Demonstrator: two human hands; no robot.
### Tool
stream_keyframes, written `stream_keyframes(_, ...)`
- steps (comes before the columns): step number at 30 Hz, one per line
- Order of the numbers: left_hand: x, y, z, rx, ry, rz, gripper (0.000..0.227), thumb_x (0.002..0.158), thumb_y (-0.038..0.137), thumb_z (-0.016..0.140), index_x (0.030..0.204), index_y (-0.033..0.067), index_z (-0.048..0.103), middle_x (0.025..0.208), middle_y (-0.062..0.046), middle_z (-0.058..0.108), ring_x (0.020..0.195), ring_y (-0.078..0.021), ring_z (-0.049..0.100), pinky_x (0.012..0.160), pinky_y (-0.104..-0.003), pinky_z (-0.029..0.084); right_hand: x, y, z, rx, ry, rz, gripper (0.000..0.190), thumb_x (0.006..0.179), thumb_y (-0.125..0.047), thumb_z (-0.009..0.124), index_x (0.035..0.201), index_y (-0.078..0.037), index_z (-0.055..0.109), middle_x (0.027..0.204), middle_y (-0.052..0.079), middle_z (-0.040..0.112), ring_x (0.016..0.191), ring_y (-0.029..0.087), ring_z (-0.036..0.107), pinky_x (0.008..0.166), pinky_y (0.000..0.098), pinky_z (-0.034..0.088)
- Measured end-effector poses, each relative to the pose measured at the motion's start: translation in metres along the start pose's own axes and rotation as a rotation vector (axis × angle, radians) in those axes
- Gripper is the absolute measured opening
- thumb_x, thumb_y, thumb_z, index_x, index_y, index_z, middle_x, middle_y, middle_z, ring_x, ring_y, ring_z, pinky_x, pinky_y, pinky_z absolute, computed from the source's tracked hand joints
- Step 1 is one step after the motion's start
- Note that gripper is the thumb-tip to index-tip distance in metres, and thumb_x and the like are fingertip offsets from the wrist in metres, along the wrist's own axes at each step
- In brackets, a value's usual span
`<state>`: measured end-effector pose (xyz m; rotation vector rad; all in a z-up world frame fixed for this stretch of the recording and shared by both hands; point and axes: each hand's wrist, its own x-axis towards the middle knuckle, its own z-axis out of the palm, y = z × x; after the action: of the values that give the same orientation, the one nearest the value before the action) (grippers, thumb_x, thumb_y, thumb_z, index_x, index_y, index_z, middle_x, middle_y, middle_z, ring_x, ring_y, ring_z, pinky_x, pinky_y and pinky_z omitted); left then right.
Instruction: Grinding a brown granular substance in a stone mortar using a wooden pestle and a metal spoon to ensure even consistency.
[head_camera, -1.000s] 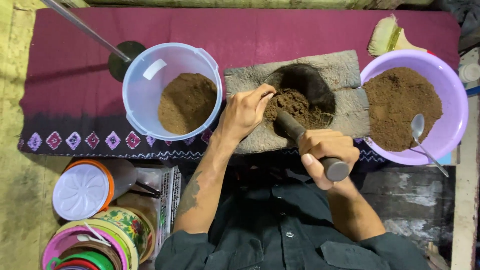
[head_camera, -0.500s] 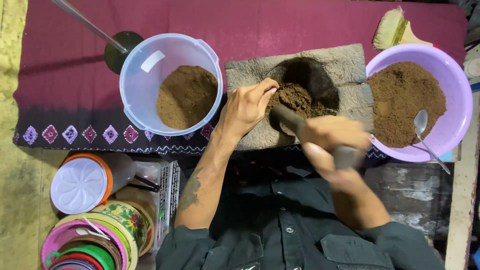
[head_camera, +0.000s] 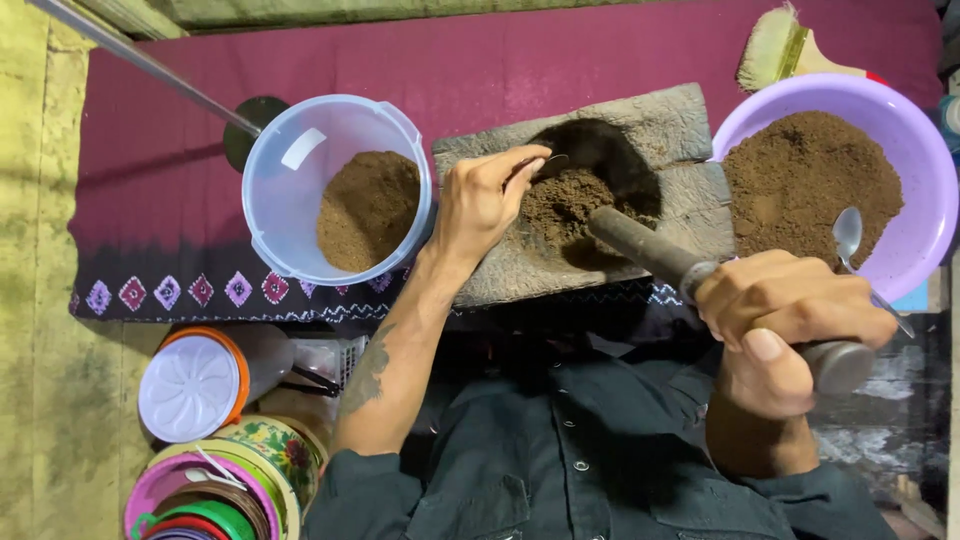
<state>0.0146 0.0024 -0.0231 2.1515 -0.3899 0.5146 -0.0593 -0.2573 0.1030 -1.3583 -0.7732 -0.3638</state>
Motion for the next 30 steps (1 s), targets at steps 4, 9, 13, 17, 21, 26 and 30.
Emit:
stream_keyframes(4, 0.027, -0.016, 0.034, -0.129, -0.120, -0.041, 0.017, 0.094, 0.002, 0.072, 0.110, 0.0032, 0.077, 0.079, -0.010, 0.082, 0.037, -0.0053, 0.052, 0.029, -0.017, 0.033, 0.004, -0.005, 0.005, 0.012, 0.040, 0.014, 0.019, 0.070, -0.011, 0.044, 0.055, -0.015, 0.035, 0.042, -0.003, 0.037, 0.033, 0.008, 0.029, 0.037, 0.0219, 0.037)
stream_keyframes(9, 0.039, -0.012, 0.056, -0.144, -0.494, -0.216, 0.018, 0.102, 0.012, 0.066, 0.106, -0.0003, 0.078, 0.054, -0.007, 0.068, 0.028, -0.0072, 0.049, 0.020, -0.018, 0.038, 0.007, -0.007, 0.007, 0.043, 0.040, 0.084, 0.023, 0.073, -0.011, 0.047, 0.057, -0.017, 0.033, 0.044, -0.004, 0.035, 0.037, 0.007, 0.027, 0.041, 0.0217, 0.034)
stream_keyframes(13, 0.029, -0.003, 0.052, -0.158, -0.444, -0.030, 0.015, 0.097, 0.011, 0.068, 0.101, 0.0000, 0.078, 0.052, -0.005, 0.066, 0.028, -0.0058, 0.038, 0.025, -0.020, 0.030, 0.009, -0.009, 0.004, 0.060, 0.066, 0.121, 0.024, 0.076, -0.012, 0.049, 0.057, -0.017, 0.033, 0.047, -0.003, 0.035, 0.039, 0.008, 0.029, 0.043, 0.0229, 0.036)
stream_keyframes(17, 0.011, 0.023, 0.008, -0.176, -0.387, 0.078, 0.014, 0.092, 0.005, 0.073, 0.104, 0.0069, 0.077, 0.057, -0.004, 0.071, 0.035, -0.0072, 0.049, 0.032, -0.023, 0.034, 0.006, -0.002, -0.014, 0.002, 0.028, 0.073, 0.019, 0.074, -0.013, 0.047, 0.058, -0.017, 0.037, 0.043, -0.004, 0.040, 0.034, 0.007, 0.032, 0.037, 0.0221, 0.037)
stream_keyframes(21, -0.012, 0.038, -0.032, -0.221, -0.285, 0.058, 0.025, 0.091, 0.002, 0.076, 0.113, 0.0144, 0.075, 0.075, -0.001, 0.077, 0.040, -0.0050, 0.042, 0.038, -0.022, 0.033, 0.028, -0.015, -0.018, -0.034, -0.081, 0.028, 0.018, 0.070, -0.009, 0.041, 0.056, -0.017, 0.033, 0.038, -0.003, 0.038, 0.029, 0.007, 0.029, 0.031, 0.0216, 0.035)
stream_keyframes(26, -0.022, 0.015, -0.026, -0.143, -0.102, 0.019, 0.032, 0.091, -0.006, 0.073, 0.117, 0.0133, 0.075, 0.102, -0.007, 0.083, 0.054, -0.0064, 0.064, 0.043, -0.018, 0.048, 0.050, -0.026, -0.003, -0.021, -0.170, 0.130, 0.021, 0.069, -0.010, 0.041, 0.053, -0.019, 0.032, 0.039, -0.002, 0.037, 0.030, 0.008, 0.032, 0.034, 0.0210, 0.036)
stream_keyframes(30, -0.016, 0.013, -0.017, -0.010, 0.032, 0.005, 0.028, 0.093, -0.003, 0.071, 0.118, 0.0099, 0.072, 0.096, -0.008, 0.082, 0.057, -0.0094, 0.063, 0.046, -0.021, 0.051, 0.049, -0.023, 0.027, -0.089, -0.139, 0.320, 0.024, 0.077, -0.008, 0.049, 0.059, -0.015, 0.035, 0.046, -0.003, 0.033, 0.041, 0.009, 0.026, 0.042, 0.0241, 0.035)
